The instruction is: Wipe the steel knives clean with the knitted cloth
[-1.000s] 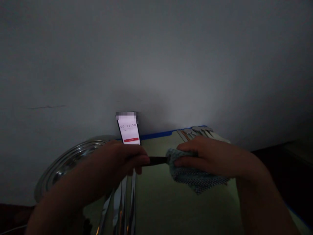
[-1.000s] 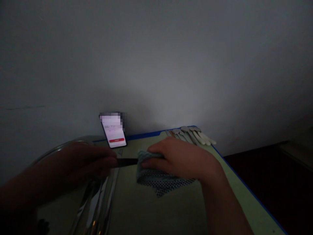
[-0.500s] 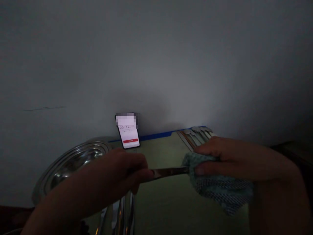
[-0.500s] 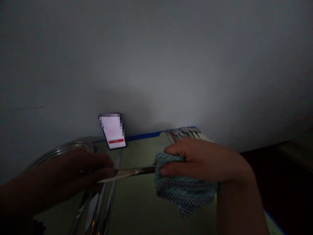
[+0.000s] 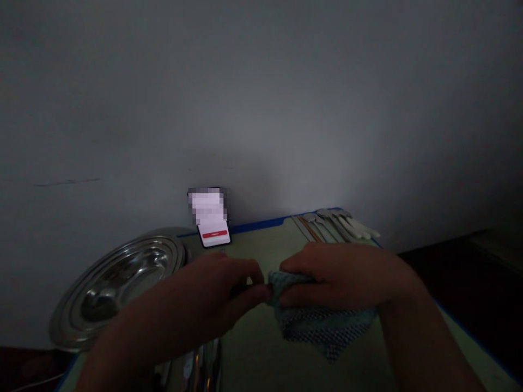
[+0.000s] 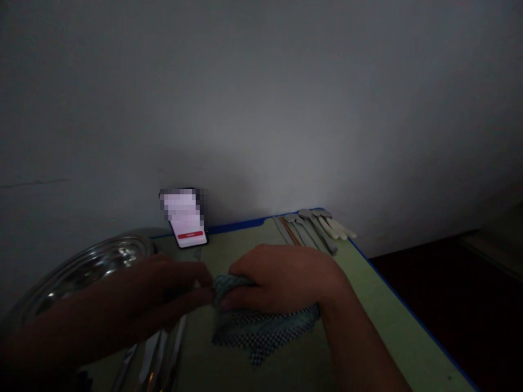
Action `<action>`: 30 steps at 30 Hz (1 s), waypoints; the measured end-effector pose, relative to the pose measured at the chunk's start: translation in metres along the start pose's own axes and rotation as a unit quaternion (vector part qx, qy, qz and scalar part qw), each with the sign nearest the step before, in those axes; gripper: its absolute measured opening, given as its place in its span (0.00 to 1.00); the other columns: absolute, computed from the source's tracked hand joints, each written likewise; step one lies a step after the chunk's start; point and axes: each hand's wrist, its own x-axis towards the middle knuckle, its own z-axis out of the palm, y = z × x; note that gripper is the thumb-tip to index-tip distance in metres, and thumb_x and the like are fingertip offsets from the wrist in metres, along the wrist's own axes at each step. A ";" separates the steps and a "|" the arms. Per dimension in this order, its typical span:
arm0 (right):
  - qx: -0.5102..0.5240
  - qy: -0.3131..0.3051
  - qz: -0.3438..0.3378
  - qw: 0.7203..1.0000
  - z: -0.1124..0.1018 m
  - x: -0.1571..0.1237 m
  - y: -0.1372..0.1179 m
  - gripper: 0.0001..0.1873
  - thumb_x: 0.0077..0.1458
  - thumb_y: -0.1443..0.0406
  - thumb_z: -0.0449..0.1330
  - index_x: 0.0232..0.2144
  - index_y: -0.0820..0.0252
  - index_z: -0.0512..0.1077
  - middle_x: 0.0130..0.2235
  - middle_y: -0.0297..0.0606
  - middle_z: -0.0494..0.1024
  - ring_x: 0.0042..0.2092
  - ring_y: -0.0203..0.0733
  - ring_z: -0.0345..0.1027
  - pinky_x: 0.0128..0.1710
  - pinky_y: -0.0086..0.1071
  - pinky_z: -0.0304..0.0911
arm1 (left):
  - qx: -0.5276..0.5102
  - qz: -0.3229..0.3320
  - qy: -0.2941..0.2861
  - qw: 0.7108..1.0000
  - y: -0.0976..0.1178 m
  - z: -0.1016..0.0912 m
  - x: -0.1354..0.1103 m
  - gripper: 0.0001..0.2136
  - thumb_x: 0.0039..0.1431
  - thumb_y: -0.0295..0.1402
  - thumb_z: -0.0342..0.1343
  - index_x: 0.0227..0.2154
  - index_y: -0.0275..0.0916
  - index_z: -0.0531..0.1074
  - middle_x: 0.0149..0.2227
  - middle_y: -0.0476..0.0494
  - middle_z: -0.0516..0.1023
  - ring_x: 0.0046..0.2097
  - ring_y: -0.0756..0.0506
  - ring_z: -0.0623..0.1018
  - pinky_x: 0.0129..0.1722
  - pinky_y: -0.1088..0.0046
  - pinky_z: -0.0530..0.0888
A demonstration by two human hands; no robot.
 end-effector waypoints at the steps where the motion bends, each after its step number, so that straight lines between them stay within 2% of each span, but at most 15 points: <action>1: 0.013 -0.005 -0.007 1.000 -0.001 0.000 0.001 0.18 0.57 0.52 0.51 0.32 0.59 0.72 0.28 0.33 0.73 0.31 0.36 0.67 0.27 0.27 0.55 | -0.014 0.006 -0.014 1.000 0.001 -0.001 0.000 0.18 0.63 0.44 0.43 0.29 0.41 0.73 0.25 0.51 0.74 0.26 0.51 0.71 0.25 0.76 0.62; 4: 0.058 -0.013 -0.020 0.998 -0.004 -0.004 0.007 0.17 0.59 0.55 0.50 0.31 0.60 0.71 0.27 0.32 0.72 0.29 0.33 0.66 0.27 0.26 0.56 | -0.042 0.001 -0.023 0.999 -0.004 -0.005 -0.005 0.16 0.63 0.43 0.44 0.29 0.41 0.73 0.26 0.50 0.75 0.27 0.51 0.72 0.25 0.77 0.63; 9: 0.092 0.022 0.032 0.995 -0.009 -0.022 0.026 0.18 0.59 0.53 0.50 0.32 0.61 0.71 0.28 0.33 0.73 0.29 0.34 0.67 0.26 0.26 0.58 | -0.078 -0.008 -0.014 0.997 -0.021 -0.012 -0.017 0.18 0.64 0.44 0.43 0.26 0.39 0.70 0.21 0.52 0.72 0.22 0.53 0.70 0.21 0.80 0.63; 12: 0.102 0.024 0.047 0.993 -0.010 -0.029 0.032 0.18 0.59 0.53 0.50 0.33 0.60 0.72 0.28 0.33 0.73 0.30 0.35 0.67 0.26 0.26 0.58 | -0.088 -0.023 -0.012 0.996 -0.016 -0.011 -0.015 0.18 0.63 0.43 0.43 0.25 0.39 0.69 0.19 0.53 0.72 0.21 0.54 0.70 0.21 0.80 0.63; 17: 0.051 0.000 0.015 0.999 -0.004 -0.015 0.019 0.17 0.59 0.54 0.51 0.31 0.60 0.71 0.29 0.33 0.74 0.31 0.35 0.67 0.28 0.27 0.57 | -0.068 -0.019 -0.024 0.997 0.000 -0.002 0.001 0.16 0.63 0.41 0.44 0.26 0.39 0.70 0.21 0.52 0.74 0.22 0.53 0.72 0.22 0.79 0.63; 22: -0.009 -0.004 0.011 1.000 0.005 0.008 0.006 0.17 0.60 0.55 0.49 0.34 0.60 0.71 0.32 0.37 0.74 0.34 0.39 0.68 0.30 0.29 0.57 | -0.067 -0.005 -0.036 0.997 -0.004 0.002 0.006 0.17 0.64 0.41 0.43 0.25 0.38 0.69 0.22 0.50 0.75 0.24 0.52 0.73 0.23 0.77 0.63; 26: 0.025 0.008 -0.004 1.000 0.003 0.003 0.017 0.18 0.60 0.55 0.48 0.32 0.61 0.70 0.30 0.35 0.73 0.32 0.36 0.67 0.30 0.28 0.57 | -0.099 -0.016 -0.024 0.995 -0.014 -0.004 -0.002 0.16 0.63 0.41 0.44 0.26 0.38 0.70 0.21 0.52 0.75 0.22 0.53 0.71 0.24 0.78 0.64; 30: 0.057 0.034 0.032 0.997 -0.004 -0.012 0.031 0.20 0.60 0.52 0.48 0.32 0.60 0.70 0.30 0.34 0.74 0.31 0.35 0.67 0.29 0.28 0.58 | -0.091 -0.015 0.004 0.996 -0.022 -0.009 -0.009 0.17 0.64 0.41 0.43 0.27 0.39 0.70 0.24 0.52 0.75 0.25 0.52 0.72 0.26 0.78 0.65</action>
